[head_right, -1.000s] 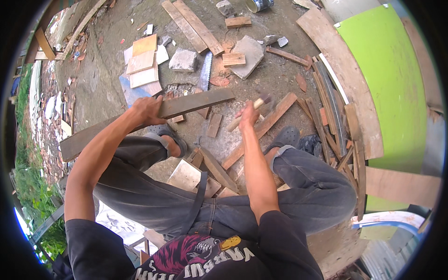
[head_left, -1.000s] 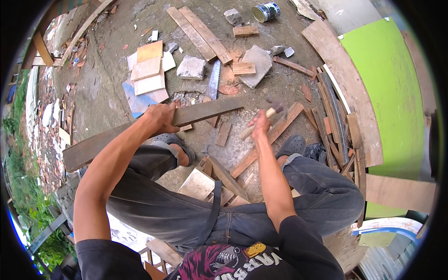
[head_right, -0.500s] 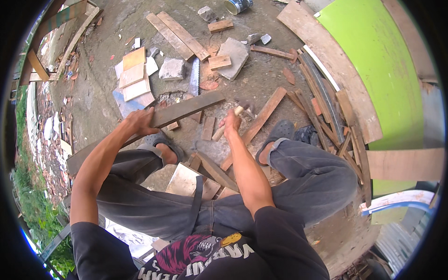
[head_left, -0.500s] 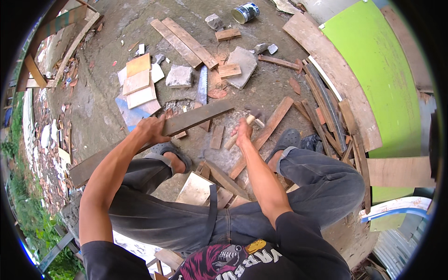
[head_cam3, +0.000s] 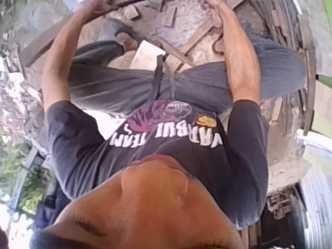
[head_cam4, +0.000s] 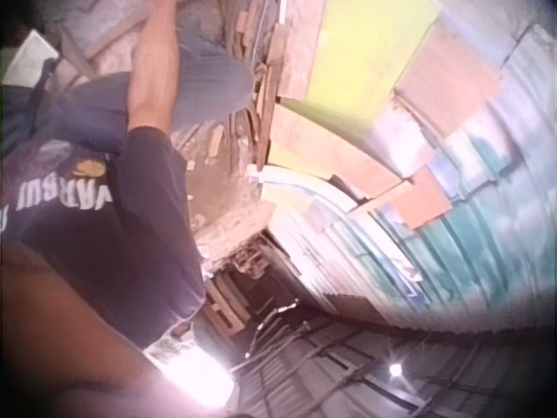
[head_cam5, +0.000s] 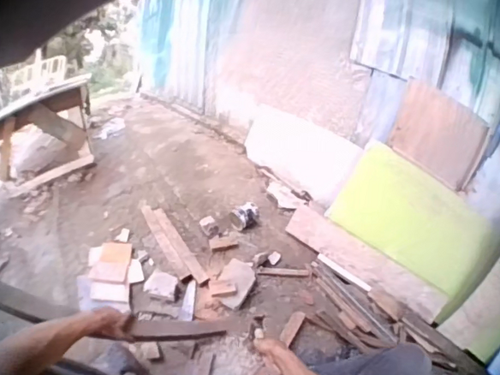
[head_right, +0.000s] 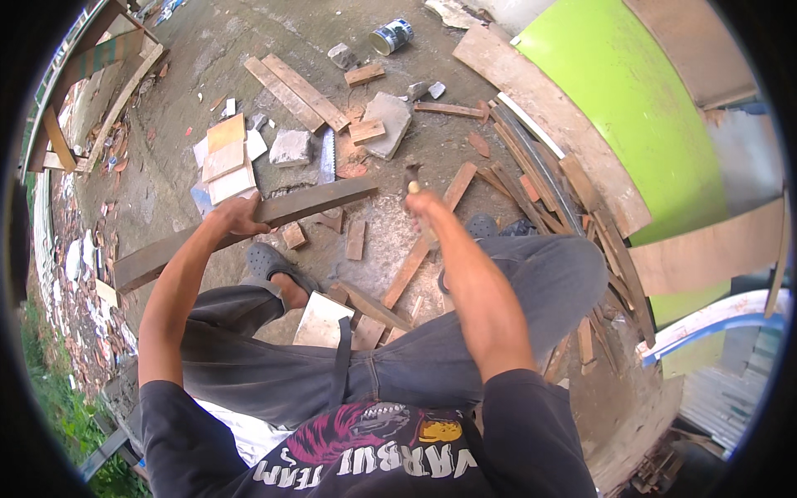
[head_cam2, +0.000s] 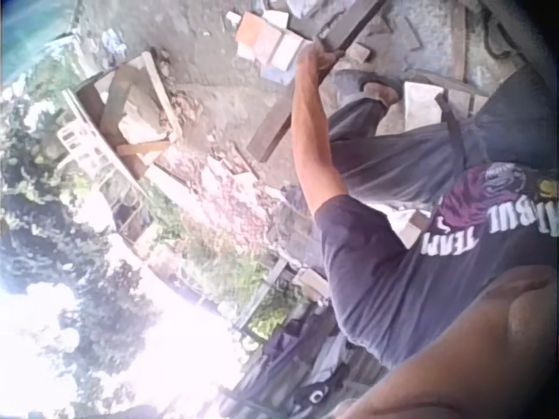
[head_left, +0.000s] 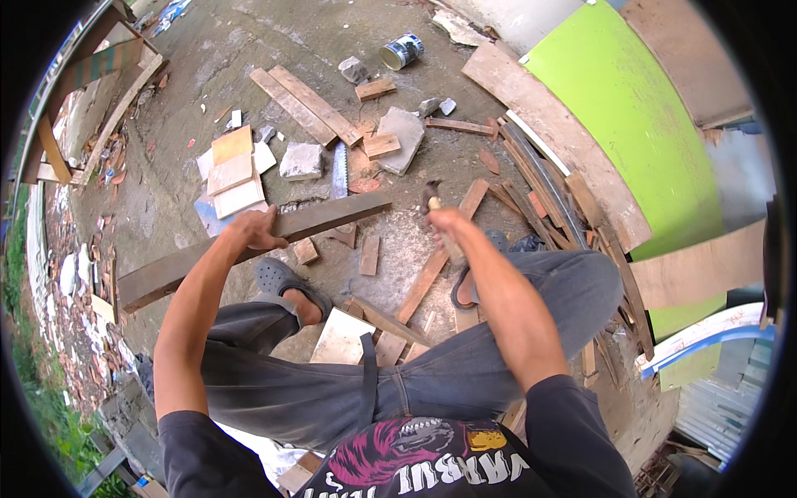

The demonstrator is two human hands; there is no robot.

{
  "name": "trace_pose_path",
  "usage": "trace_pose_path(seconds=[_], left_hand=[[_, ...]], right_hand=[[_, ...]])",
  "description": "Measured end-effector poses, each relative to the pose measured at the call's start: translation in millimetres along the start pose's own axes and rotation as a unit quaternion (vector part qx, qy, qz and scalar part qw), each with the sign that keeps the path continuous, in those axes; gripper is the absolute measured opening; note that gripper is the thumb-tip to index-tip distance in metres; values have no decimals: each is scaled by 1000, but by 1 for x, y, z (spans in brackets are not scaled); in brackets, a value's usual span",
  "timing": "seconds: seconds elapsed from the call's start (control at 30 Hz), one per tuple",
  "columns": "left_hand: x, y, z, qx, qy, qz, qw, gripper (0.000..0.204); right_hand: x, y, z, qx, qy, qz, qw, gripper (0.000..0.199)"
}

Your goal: The person sits on the ground and uses a hammer to repeatedly strike a long wooden plank, breaking it into smaller pieces. The person handles the wood pieces, repositioning them to continue breaking them down.

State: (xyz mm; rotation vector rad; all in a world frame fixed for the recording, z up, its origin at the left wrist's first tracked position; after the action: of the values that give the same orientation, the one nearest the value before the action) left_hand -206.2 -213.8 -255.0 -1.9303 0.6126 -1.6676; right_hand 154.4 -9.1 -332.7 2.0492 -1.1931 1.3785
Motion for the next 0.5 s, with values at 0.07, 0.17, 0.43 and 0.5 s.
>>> trace_pose_path(seconds=[0.07, 0.17, 0.43, 0.5], left_hand=[[2, -18, 7, 40, 10, 6, 999, 91], [-4, -39, 15, 82, 5, 15, 997, 81], [-40, -33, 47, 195, 18, -17, 980, 69], [-40, -11, 54, 183, 61, 40, 980, 71]], right_hand=[[33, -50, -51, 70, -60, 63, 994, 28], [96, -112, -115, 262, -173, 147, 938, 26], [220, -106, -157, 157, -314, 109, 930, 45], [229, -95, -158, 209, -314, 89, 922, 46]])
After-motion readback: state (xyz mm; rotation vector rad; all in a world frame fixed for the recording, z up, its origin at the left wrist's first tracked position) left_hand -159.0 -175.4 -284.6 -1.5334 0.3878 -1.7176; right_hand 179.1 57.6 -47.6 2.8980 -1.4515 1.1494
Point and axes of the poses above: each hand's wrist, its own x-axis away from the middle knuckle, its own y-axis out of the palm, z = x × y, the point moved 2 cm from there along -x, towards the middle knuckle, and after that the axes turned 13 degrees about -x, right-handed, at the moved point
